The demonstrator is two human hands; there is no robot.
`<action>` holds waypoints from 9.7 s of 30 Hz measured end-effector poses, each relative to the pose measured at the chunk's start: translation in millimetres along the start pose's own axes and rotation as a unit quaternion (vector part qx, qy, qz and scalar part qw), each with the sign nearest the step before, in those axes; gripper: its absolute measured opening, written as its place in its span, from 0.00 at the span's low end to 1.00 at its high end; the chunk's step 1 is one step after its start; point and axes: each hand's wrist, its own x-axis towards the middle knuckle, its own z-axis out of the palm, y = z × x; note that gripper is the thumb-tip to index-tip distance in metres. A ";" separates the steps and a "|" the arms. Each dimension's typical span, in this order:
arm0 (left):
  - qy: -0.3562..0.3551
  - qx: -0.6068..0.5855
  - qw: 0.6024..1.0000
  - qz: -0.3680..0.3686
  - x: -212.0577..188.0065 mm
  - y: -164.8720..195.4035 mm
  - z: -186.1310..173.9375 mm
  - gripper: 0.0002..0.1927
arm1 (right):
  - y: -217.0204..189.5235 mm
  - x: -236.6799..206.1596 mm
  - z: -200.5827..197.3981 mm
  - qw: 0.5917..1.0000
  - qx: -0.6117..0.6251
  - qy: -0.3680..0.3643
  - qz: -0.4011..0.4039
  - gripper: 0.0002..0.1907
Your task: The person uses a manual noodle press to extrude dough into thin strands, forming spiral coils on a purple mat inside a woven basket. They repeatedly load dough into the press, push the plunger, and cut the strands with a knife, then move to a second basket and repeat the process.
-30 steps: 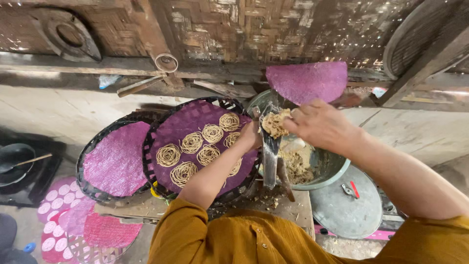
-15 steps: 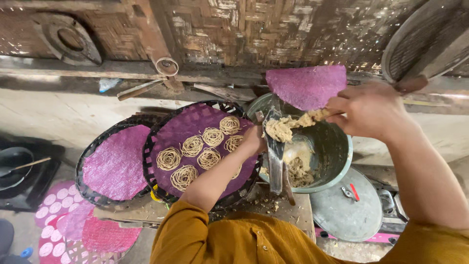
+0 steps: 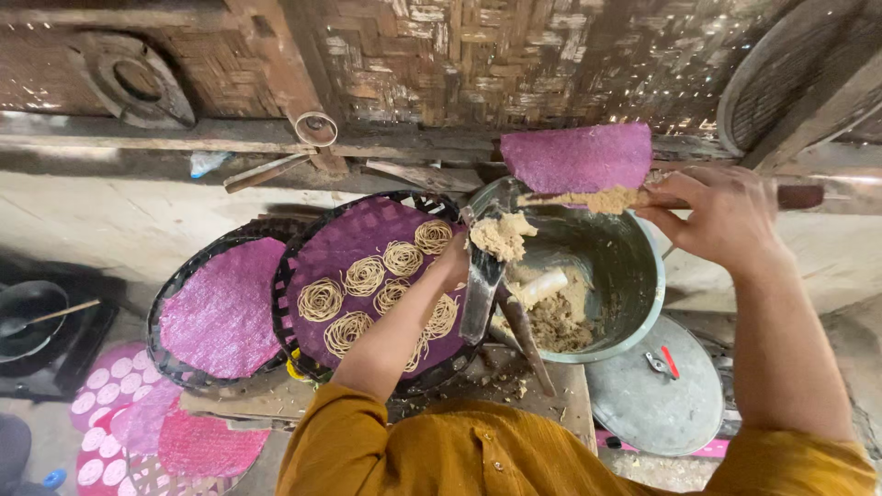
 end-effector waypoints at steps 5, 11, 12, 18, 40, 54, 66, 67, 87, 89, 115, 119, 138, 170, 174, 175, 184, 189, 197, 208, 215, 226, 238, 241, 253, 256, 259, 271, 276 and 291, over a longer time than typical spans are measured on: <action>-0.139 -0.177 0.932 0.283 -5.6 6.1 -3.6 0.34 | 5.3 -25.5 54.2 0.990 0.124 -0.061 0.034 0.16; -0.112 -0.183 0.960 0.178 -0.8 7.4 -3.8 0.30 | 8.9 -17.8 32.6 0.988 0.120 -0.100 0.008 0.19; -0.069 -0.087 0.988 0.111 1.7 6.6 0.0 0.30 | 6.9 -9.7 22.2 0.990 0.100 -0.101 -0.003 0.19; 0.040 0.358 0.927 0.106 7.3 9.9 29.3 0.21 | -23.8 36.2 -13.1 0.981 0.000 -0.134 -0.141 0.07; 0.070 0.338 0.937 0.054 3.7 10.0 15.8 0.19 | -27.1 31.0 -33.4 0.956 -0.084 -0.282 -0.019 0.22; 0.042 0.322 0.939 0.114 -11.4 22.8 31.9 0.18 | -94.2 37.8 33.0 0.939 -0.092 -0.233 -0.235 0.15; 0.079 0.291 0.953 0.033 1.0 8.7 15.7 0.23 | -21.0 27.6 -34.8 0.990 -0.093 -0.064 -0.090 0.11; 0.053 0.326 0.944 0.024 2.1 13.1 19.8 0.23 | -22.9 29.2 -30.7 0.988 -0.072 -0.074 -0.111 0.11; 0.038 0.335 0.938 0.085 4.7 8.6 18.6 0.22 | -40.8 6.9 -9.8 0.982 -0.043 -0.065 -0.174 0.06; 0.064 0.262 0.962 0.047 7.2 10.2 16.8 0.28 | -19.8 -12.8 -20.0 0.997 0.032 -0.032 -0.056 0.10; 0.082 0.250 0.964 0.040 20.9 9.9 46.2 0.23 | -78.1 -133.0 82.1 0.923 0.330 0.074 0.182 0.15; 0.073 0.293 0.946 0.114 17.8 4.3 59.4 0.19 | -69.2 -124.7 98.5 0.907 0.274 0.107 0.300 0.14; -0.153 -0.218 0.954 0.141 -19.9 30.4 -25.3 0.28 | -34.3 -172.3 115.5 0.934 0.147 -0.102 0.310 0.22; 0.169 0.330 0.830 0.416 -171.9 28.3 -85.8 0.20 | -246.5 -50.8 36.2 0.950 0.307 -0.055 -0.028 0.50; 0.183 0.346 0.853 0.346 -167.1 -0.4 -98.9 0.20 | -259.2 -39.0 48.0 0.934 0.344 -0.089 -0.027 0.53; 0.184 0.323 0.875 0.309 -168.7 -8.6 -104.0 0.21 | -257.0 -34.8 52.9 0.914 0.390 -0.082 -0.079 0.56; 0.164 -0.083 0.902 0.391 -262.3 -65.0 -206.1 0.36 | -197.5 -15.3 183.0 0.911 0.275 -0.174 0.254 0.36; 0.264 -0.232 0.890 0.290 -306.6 -59.1 -251.8 0.35 | -191.9 -51.8 231.3 0.694 0.539 -0.258 0.403 0.21; 0.294 -0.265 0.890 0.225 -331.1 -66.9 -255.2 0.33 | -272.6 -132.4 195.1 0.385 0.673 -0.274 0.570 0.17; 0.272 -0.281 0.894 0.220 -314.4 -59.6 -245.2 0.31 | -183.8 -86.2 190.0 0.766 0.391 -0.346 0.376 0.24; 0.267 -0.272 0.900 0.212 -314.0 -55.9 -240.6 0.29 | -193.7 -68.0 256.0 0.677 0.539 -0.302 0.400 0.15; 0.230 -0.178 0.941 0.173 -270.9 -75.3 -241.5 0.27 | -283.1 -133.2 163.1 0.492 0.548 -0.572 0.361 0.22; 0.006 0.317 0.898 0.306 -141.2 7.2 -136.4 0.30 | -208.3 -73.2 102.2 0.480 0.756 -0.409 0.175 0.66; -0.319 -0.254 0.866 0.291 -125.5 51.4 -165.7 0.56 | -195.3 -74.4 86.7 0.432 0.780 -0.426 0.154 0.71; -0.344 -0.420 0.768 0.341 -79.1 81.0 -141.1 0.58 | -142.4 -92.3 92.3 0.280 0.800 -0.516 0.124 0.78; -0.277 -0.456 0.791 0.300 -56.3 43.1 -151.2 0.54 | -147.0 -80.0 94.5 0.344 0.766 -0.510 0.187 0.74; -0.242 -0.567 0.744 0.258 -39.3 9.0 -151.4 0.32 | -154.9 -73.9 106.9 0.369 0.745 -0.499 0.247 0.67; -0.228 -0.666 0.662 0.259 -51.2 2.4 -133.6 0.32 | -116.2 -104.7 113.1 0.516 0.621 -0.513 0.291 0.54; -0.235 -0.630 0.673 0.309 -49.7 36.4 -156.9 0.31 | -123.3 -88.0 110.0 0.585 0.614 -0.471 0.244 0.56; -0.214 -0.626 0.692 0.288 -72.0 49.5 -170.6 0.31 | -131.3 -90.2 114.4 0.626 0.604 -0.455 0.190 0.38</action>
